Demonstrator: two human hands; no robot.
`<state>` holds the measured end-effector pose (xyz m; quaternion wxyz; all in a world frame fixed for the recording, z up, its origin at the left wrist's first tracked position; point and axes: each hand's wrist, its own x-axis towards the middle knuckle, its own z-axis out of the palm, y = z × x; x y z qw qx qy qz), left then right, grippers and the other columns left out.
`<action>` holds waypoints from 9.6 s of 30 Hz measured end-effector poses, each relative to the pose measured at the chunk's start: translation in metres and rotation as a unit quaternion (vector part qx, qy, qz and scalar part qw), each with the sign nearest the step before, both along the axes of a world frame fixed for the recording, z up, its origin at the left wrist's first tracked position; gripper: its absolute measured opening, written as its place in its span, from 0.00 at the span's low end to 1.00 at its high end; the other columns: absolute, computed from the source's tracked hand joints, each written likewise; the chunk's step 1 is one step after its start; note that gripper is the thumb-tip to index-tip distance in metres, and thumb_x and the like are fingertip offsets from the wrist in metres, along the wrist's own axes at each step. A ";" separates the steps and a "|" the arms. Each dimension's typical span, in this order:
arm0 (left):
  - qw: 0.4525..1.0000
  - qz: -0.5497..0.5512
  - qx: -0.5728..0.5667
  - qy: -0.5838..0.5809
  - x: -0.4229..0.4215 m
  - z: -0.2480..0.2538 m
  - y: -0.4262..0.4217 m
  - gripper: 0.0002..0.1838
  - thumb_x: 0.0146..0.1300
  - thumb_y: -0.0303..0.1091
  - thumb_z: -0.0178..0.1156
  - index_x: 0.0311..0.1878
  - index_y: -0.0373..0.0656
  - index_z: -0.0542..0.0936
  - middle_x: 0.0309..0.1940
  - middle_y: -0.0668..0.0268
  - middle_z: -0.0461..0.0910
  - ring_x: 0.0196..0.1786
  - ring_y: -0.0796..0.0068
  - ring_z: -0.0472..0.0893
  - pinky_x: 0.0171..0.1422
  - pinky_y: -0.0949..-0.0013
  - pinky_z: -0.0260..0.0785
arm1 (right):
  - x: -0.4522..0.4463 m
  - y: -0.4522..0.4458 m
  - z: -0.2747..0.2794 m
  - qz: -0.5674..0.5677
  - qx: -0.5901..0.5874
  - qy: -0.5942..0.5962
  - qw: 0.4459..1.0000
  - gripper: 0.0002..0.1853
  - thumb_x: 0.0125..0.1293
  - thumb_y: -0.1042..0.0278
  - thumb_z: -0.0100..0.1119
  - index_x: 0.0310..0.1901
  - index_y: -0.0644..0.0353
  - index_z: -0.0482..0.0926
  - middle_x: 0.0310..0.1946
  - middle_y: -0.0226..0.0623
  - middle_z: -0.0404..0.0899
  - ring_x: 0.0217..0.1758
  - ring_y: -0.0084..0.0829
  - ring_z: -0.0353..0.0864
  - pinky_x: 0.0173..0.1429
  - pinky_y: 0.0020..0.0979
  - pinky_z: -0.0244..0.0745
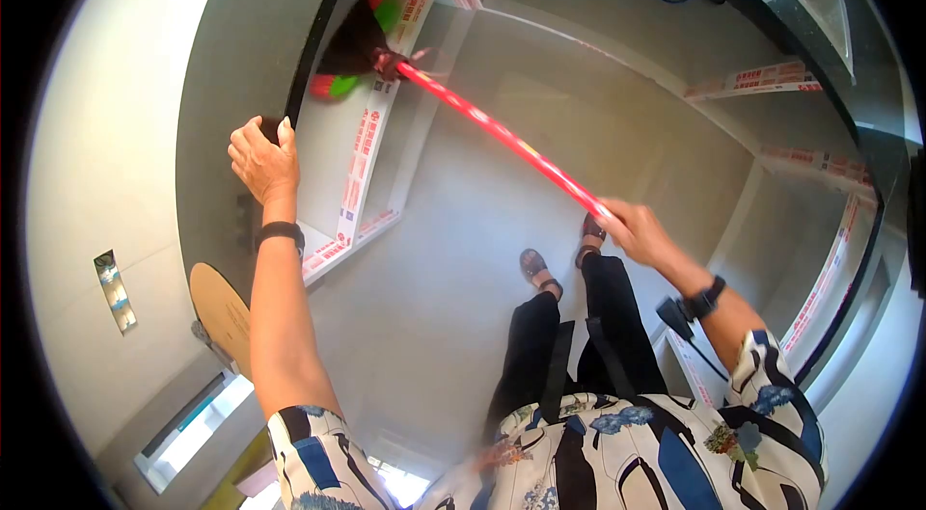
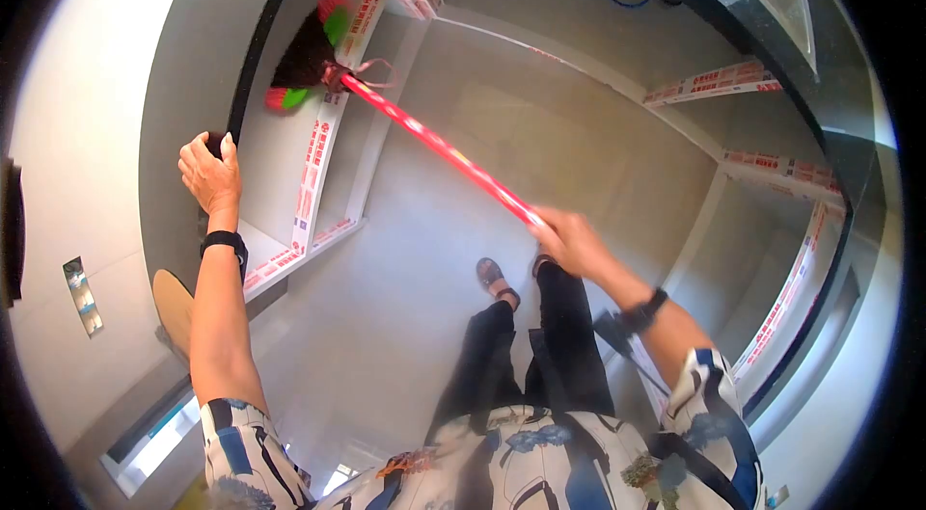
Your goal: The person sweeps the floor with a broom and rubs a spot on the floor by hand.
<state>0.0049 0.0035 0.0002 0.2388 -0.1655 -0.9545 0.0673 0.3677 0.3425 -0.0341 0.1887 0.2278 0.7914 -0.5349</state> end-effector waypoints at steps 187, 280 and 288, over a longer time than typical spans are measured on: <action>0.176 0.229 0.700 -0.653 0.572 0.095 -0.226 0.20 0.66 0.39 0.50 0.55 0.37 0.68 0.27 0.63 0.75 0.17 0.77 0.73 0.19 0.78 0.68 | 0.122 -0.353 0.004 0.476 0.032 -0.040 0.878 0.28 0.50 0.73 0.56 0.57 0.53 0.67 0.33 0.43 0.75 0.32 0.41 0.79 0.27 0.40 0.75; 0.364 0.321 0.513 -0.708 0.513 0.155 -0.213 0.22 0.61 0.26 0.49 0.60 0.38 0.69 0.21 0.73 0.70 0.17 0.86 0.66 0.18 0.82 0.57 | 0.095 -0.346 -0.031 0.521 0.043 0.127 0.843 0.07 0.46 0.62 0.62 0.29 0.51 0.82 0.29 0.38 0.80 0.42 0.43 0.76 0.38 0.63 0.68; 0.376 0.236 0.514 -0.734 0.499 0.106 -0.190 0.26 0.63 0.31 0.53 0.64 0.39 0.64 0.19 0.70 0.70 0.14 0.85 0.66 0.17 0.83 0.56 | 0.063 -0.282 -0.026 0.542 0.187 0.136 0.808 0.05 0.45 0.65 0.61 0.24 0.54 0.79 0.24 0.35 0.77 0.38 0.40 0.77 0.31 0.54 0.72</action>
